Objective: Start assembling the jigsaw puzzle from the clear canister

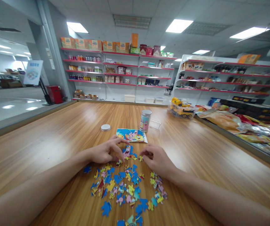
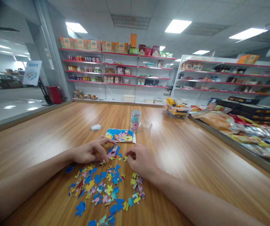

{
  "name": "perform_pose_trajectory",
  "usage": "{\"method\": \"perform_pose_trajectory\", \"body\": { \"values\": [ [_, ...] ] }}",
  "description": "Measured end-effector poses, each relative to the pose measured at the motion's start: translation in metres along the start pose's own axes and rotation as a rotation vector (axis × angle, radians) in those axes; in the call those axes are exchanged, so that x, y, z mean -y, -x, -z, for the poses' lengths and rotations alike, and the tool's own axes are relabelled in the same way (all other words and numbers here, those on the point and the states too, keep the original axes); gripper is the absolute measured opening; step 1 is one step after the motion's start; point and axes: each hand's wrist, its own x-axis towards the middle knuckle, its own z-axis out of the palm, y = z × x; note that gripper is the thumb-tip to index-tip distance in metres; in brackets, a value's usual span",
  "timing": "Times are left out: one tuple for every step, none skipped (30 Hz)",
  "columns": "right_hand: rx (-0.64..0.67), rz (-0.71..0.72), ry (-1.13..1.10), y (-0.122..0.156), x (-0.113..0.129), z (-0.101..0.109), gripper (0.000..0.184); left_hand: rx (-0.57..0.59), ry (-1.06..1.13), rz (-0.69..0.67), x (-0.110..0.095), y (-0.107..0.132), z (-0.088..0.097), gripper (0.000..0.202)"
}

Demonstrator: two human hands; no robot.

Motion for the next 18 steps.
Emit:
{"method": "perform_pose_trajectory", "body": {
  "values": [
    [0.001, 0.001, -0.002, 0.0001, -0.0004, 0.0000, 0.025, -0.020, 0.013, 0.010, 0.0010, 0.0003, 0.0008, 0.012],
    [-0.001, 0.002, -0.003, 0.0003, -0.0006, 0.0001, 0.025, -0.043, 0.023, 0.024, 0.0022, 0.0007, 0.0017, 0.015],
    [-0.002, 0.001, -0.003, 0.0005, -0.0007, 0.0002, 0.024, -0.058, 0.028, 0.041, 0.0035, 0.0012, 0.0025, 0.019],
    [-0.003, 0.001, -0.002, 0.0007, -0.0007, 0.0003, 0.024, -0.061, 0.027, 0.055, 0.0047, 0.0015, 0.0030, 0.022],
    [-0.004, 0.001, 0.000, 0.0008, -0.0005, 0.0004, 0.024, -0.053, 0.020, 0.066, 0.0056, 0.0018, 0.0032, 0.025],
    [-0.003, 0.001, 0.002, 0.0010, -0.0002, 0.0005, 0.023, -0.036, 0.009, 0.070, 0.0062, 0.0019, 0.0031, 0.026],
    [-0.002, 0.001, 0.004, 0.0011, 0.0001, 0.0006, 0.023, -0.017, -0.002, 0.068, 0.0063, 0.0019, 0.0025, 0.026],
    [-0.001, -0.001, 0.004, 0.0011, 0.0003, 0.0006, 0.023, 0.002, -0.013, 0.063, 0.0061, 0.0017, 0.0018, 0.026],
    [0.001, -0.003, 0.004, 0.0011, 0.0005, 0.0007, 0.023, 0.014, -0.020, 0.056, 0.0056, 0.0013, 0.0009, 0.025],
    [0.002, -0.004, 0.003, 0.0010, 0.0006, 0.0007, 0.023, 0.019, -0.024, 0.049, 0.0049, 0.0009, 0.0001, 0.024],
    [0.003, -0.006, 0.002, 0.0009, 0.0006, 0.0006, 0.023, 0.020, -0.026, 0.044, 0.0041, 0.0004, -0.0006, 0.023],
    [0.004, -0.006, 0.000, 0.0008, 0.0005, 0.0006, 0.024, 0.018, -0.028, 0.038, 0.0033, -0.0001, -0.0012, 0.023],
    [0.004, -0.006, -0.003, 0.0007, 0.0004, 0.0005, 0.024, 0.015, -0.031, 0.034, 0.0025, -0.0006, -0.0016, 0.023],
    [0.003, -0.005, -0.006, 0.0007, 0.0004, 0.0004, 0.024, 0.010, -0.036, 0.029, 0.0019, -0.0010, -0.0018, 0.023],
    [0.001, -0.005, -0.008, 0.0008, 0.0004, 0.0004, 0.024, 0.005, -0.042, 0.024, 0.0014, -0.0013, -0.0019, 0.024],
    [0.001, -0.006, -0.009, 0.0008, 0.0005, 0.0005, 0.024, 0.000, -0.048, 0.019, 0.0011, -0.0014, -0.0020, 0.024],
    [0.002, -0.008, -0.008, 0.0009, 0.0008, 0.0006, 0.023, -0.003, -0.053, 0.015, 0.0009, -0.0015, -0.0021, 0.024],
    [0.003, -0.010, -0.005, 0.0009, 0.0013, 0.0008, 0.023, -0.007, -0.058, 0.011, 0.0008, -0.0015, -0.0022, 0.024]
  ]
}}
